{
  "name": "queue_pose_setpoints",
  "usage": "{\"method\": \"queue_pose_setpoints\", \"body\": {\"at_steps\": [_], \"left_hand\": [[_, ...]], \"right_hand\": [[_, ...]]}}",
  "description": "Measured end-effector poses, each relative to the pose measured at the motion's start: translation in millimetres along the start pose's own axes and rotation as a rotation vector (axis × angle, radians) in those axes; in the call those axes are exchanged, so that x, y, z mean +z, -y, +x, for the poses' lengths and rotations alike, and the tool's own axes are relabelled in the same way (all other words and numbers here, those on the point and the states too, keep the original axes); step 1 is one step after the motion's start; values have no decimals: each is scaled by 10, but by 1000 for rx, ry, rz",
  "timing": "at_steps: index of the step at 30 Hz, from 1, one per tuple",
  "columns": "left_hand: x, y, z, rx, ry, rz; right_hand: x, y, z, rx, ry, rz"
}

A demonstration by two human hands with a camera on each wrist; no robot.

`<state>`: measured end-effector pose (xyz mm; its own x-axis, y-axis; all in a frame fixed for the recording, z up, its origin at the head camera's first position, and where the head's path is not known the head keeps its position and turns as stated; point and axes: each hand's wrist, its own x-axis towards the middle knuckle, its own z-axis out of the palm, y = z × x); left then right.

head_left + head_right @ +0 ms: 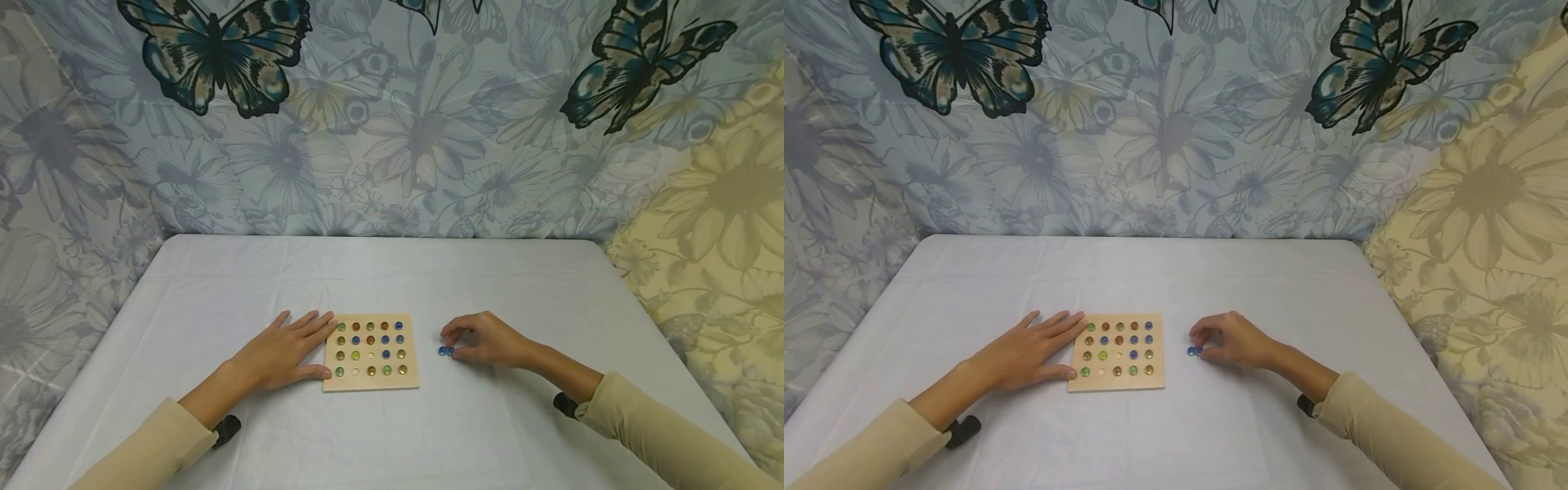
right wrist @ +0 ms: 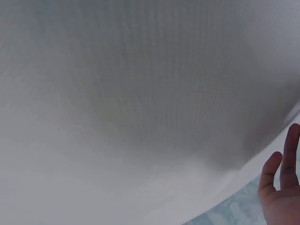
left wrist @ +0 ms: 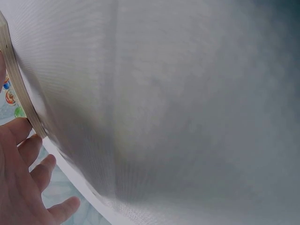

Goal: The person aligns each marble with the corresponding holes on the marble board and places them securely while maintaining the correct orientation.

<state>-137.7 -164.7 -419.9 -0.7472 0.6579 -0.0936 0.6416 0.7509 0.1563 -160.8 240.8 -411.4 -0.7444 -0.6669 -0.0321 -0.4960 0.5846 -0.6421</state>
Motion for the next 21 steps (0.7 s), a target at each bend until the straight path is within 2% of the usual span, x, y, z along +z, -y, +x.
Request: {"method": "queue_pose_setpoints", "body": {"at_steps": [8,21], "left_hand": [[7,-1,-1,2,0,-5],[8,8,1,1,-2,2]], "right_hand": [[-35,46,29,13,-1,-30],[15,183,229,-59,14,-9]]}}
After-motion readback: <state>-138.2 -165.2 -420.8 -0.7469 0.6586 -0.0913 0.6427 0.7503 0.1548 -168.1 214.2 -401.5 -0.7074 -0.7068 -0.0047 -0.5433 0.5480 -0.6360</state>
